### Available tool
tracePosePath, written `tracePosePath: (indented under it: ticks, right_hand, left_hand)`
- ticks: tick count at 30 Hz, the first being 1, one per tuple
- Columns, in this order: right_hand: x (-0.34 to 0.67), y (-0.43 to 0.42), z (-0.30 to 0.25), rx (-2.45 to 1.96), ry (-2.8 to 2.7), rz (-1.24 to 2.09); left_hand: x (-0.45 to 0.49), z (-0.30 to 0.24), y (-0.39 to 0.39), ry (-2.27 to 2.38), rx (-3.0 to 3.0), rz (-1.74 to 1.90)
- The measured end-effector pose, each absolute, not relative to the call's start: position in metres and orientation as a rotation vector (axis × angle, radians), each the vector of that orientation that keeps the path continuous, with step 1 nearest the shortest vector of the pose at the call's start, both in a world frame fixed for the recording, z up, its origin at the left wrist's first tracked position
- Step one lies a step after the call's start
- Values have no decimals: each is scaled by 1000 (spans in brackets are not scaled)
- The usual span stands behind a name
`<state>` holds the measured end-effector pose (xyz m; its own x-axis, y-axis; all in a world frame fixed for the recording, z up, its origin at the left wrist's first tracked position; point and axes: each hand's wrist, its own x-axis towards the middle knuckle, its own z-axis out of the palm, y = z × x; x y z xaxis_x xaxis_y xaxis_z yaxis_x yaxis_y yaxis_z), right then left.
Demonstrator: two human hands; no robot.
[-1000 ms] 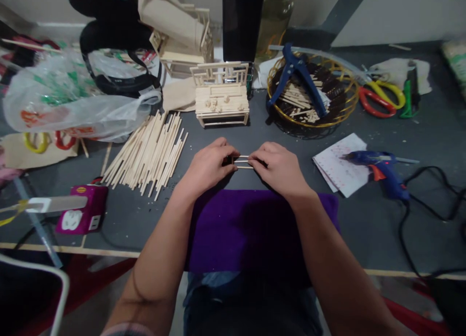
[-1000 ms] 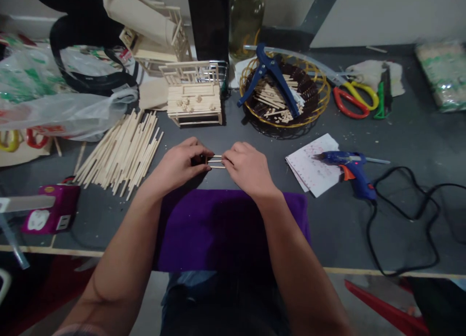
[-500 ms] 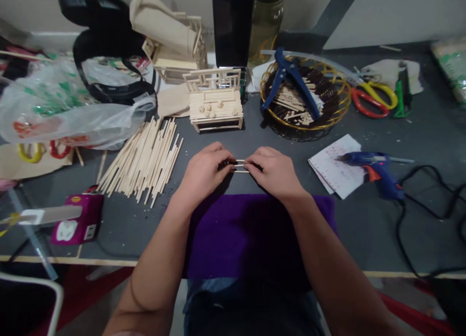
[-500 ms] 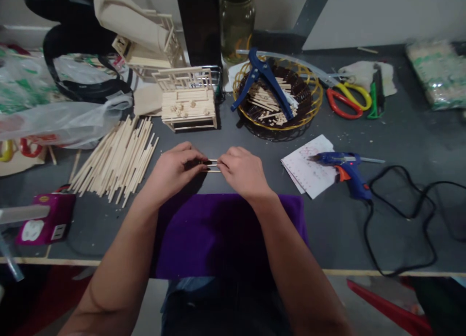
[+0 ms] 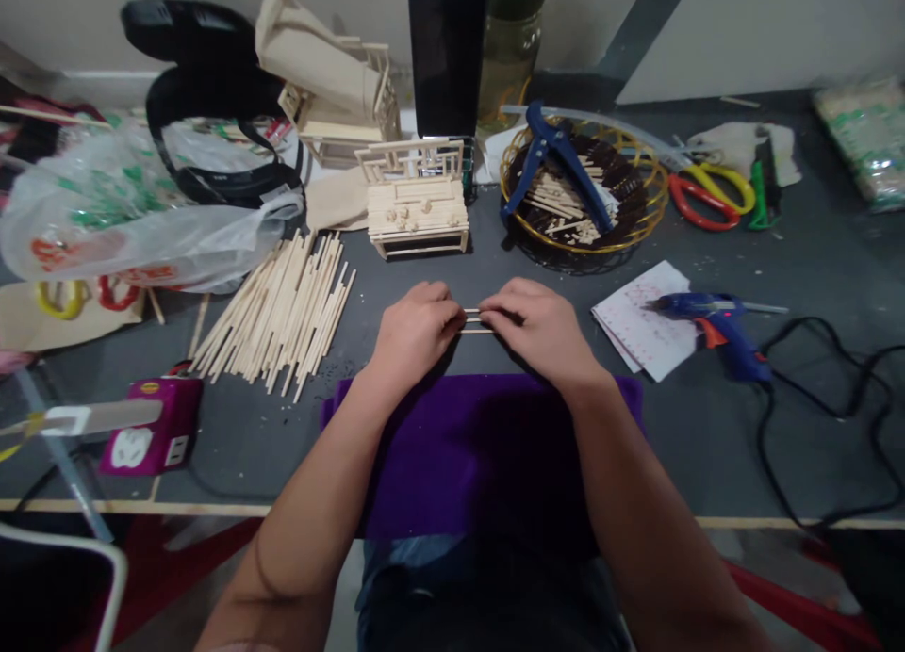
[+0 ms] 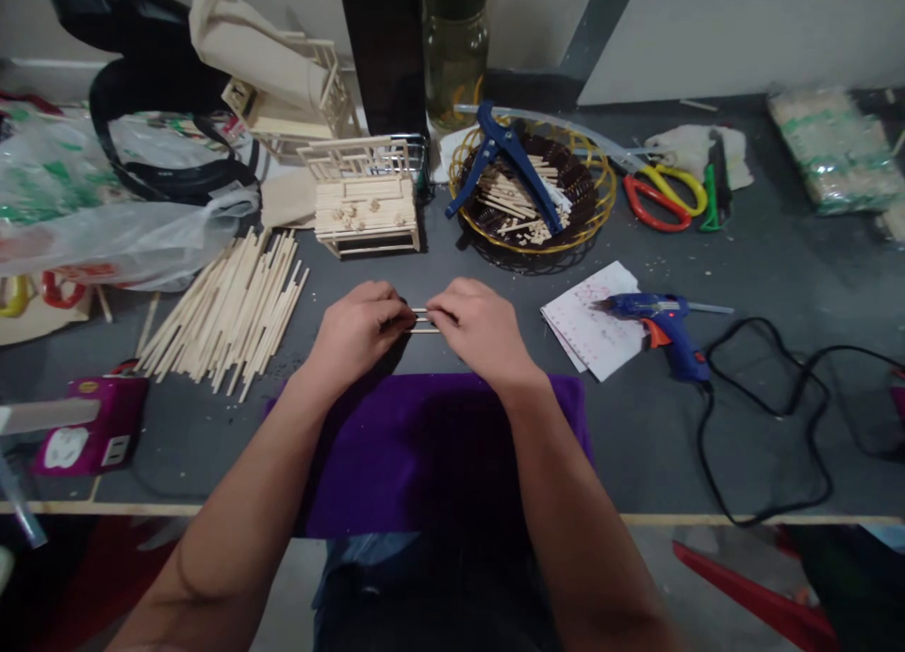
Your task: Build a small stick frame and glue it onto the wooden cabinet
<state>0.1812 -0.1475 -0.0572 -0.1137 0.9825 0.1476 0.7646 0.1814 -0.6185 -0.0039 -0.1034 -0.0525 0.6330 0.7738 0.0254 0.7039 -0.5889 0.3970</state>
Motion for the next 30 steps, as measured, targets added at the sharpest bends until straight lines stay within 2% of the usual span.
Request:
tracePosePath:
  ticks: [4,8,30]
  right_hand:
    - [200,-158,-50,-1620,-1722,663]
    - [204,-164,-53,-1688,-1806,733]
    - [194,-159,-63,-1777,-1942,653]
  left_hand:
    - [-4,-53,-103,1180,2497,290]
    - [-4,-53,-103,1177,2517,285]
    - [-6,-55,-101,1178,2502,264]
